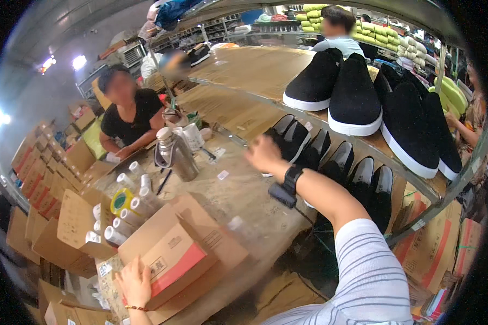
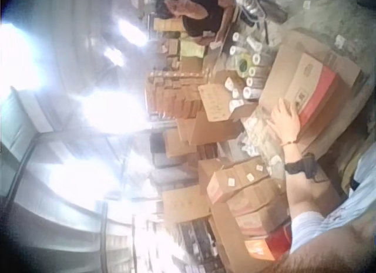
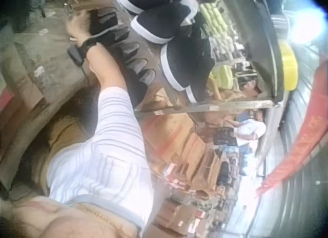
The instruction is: The recorder folds cardboard shoe boxes, places black slip-on shoes inside, and organizes the packed boxes in a factory setting.
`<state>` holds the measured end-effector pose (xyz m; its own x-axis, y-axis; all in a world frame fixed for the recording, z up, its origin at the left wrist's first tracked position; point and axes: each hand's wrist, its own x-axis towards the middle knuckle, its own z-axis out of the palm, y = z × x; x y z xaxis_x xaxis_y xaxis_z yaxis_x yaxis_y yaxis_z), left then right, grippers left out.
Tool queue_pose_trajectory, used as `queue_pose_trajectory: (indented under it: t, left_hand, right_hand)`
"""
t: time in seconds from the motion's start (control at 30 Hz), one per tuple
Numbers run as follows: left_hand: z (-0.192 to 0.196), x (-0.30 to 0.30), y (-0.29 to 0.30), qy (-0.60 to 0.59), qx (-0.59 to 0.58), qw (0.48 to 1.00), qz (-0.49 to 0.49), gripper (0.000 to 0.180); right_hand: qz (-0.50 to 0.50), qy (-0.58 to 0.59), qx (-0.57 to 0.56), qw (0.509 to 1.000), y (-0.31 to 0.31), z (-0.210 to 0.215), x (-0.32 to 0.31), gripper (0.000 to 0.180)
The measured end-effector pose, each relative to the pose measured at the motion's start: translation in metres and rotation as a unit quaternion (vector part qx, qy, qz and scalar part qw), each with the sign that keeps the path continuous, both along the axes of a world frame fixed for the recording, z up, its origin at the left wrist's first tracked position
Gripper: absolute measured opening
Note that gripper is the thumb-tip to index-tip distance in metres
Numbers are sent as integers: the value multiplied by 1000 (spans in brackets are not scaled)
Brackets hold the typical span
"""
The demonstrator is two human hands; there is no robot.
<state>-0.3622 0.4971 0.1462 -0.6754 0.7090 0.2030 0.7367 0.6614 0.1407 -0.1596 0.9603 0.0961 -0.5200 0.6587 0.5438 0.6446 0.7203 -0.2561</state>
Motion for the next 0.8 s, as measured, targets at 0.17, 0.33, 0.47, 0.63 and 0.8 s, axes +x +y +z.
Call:
queue_pose_trajectory:
  t: [0.17,0.33,0.47,0.63,0.8]
  left_hand:
    - [-3,-4,-3,2,16,1000,0,47]
    - [2,-5,2,-2,9,1000,5,51]
    - [5,-3,-2,6,19,1000,-7,50]
    - [5,-3,-3,9,25,1000,-2,50]
    - [2,-1,-6,18,36,999,0,51]
  right_hand:
    - [-165,66,-99,979,88,-4,57,75]
    - [-164,-64,-278,944,84,-11,53,61]
    - [-91,95,-311,941,90,-1,43,59]
    - [120,153,-210,958,9,30,12,35]
    - [160,-42,-130,978,-96,15,-5,26]
